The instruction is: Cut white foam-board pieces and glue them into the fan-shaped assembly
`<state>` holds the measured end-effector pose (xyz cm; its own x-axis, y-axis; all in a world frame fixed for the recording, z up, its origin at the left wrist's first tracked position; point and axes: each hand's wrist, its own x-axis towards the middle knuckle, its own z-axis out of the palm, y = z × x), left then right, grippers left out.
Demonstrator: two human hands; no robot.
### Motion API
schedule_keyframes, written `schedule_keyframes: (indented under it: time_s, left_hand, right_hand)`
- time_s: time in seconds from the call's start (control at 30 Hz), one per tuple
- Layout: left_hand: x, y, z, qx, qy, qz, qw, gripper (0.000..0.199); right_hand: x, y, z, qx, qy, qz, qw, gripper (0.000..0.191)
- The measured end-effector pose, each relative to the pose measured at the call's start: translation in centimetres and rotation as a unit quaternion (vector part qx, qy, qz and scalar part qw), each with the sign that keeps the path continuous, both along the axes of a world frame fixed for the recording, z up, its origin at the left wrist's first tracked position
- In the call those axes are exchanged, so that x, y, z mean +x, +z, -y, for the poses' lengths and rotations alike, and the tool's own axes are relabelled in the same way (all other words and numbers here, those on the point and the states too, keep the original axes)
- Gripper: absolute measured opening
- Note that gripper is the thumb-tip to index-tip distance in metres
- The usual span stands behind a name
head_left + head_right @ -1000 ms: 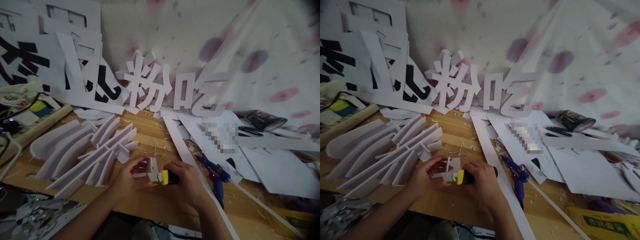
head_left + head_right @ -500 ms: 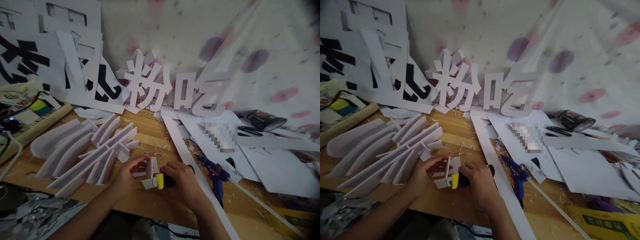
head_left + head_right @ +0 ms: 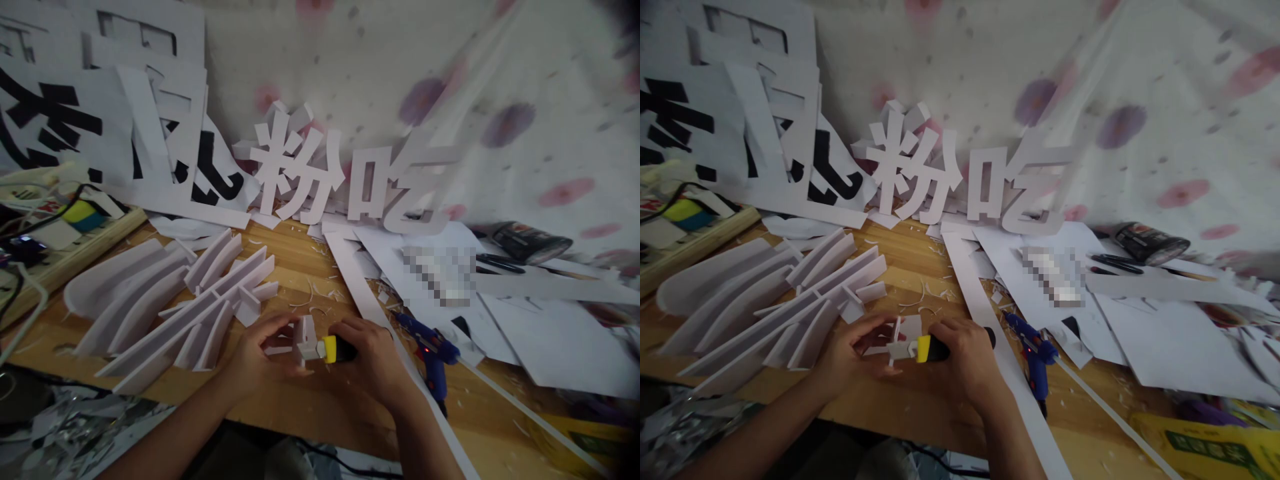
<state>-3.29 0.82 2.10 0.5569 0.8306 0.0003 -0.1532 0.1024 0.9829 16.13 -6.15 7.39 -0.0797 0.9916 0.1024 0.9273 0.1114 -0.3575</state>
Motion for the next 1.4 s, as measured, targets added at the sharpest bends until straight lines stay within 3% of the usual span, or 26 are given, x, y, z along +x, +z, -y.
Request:
schedule_keyframes:
  time_s: [0.13, 0.37, 0.53, 0.8, 1.1, 1.4]
  left_hand:
    - [0.1, 0.1, 0.1, 0.020, -0.008, -0.026, 0.999, 0.060]
    - [0.2, -0.7, -0.1, 0.000, 0.007, 0.004, 1.000, 0.057]
    - [0.2, -0.8, 0.0, 0.017, 0.008, 0.004, 1.000, 0.060]
    - [-0.1, 0.2, 0.1, 0.030, -0.017, -0.020, 0.999, 0.060]
    - [0.0, -1.8, -0.2, 0.034, 0.001, 0.001, 0.999, 0.062]
    - [0.1, -0.1, 0.1, 0.043, -0.018, -0.020, 0.999, 0.059]
  right_hand:
    - [0.4, 0.2, 0.1, -0.009, -0.008, -0.012, 1.000, 0.017]
    - [-1.1, 0.6, 0.1, -0.009, 0.052, -0.003, 0.999, 0.010]
    - [-1.1, 0.3, -0.2, -0.003, 0.034, -0.002, 0.999, 0.010]
    - [0.5, -0.1, -0.2, -0.011, -0.013, -0.027, 0.999, 0.016]
    - [-1.3, 0.2, 0.1, 0.002, 0.050, -0.015, 0.999, 0.009]
    - [0.4, -0.4, -0.1, -0.004, -0.003, -0.034, 0.999, 0.019]
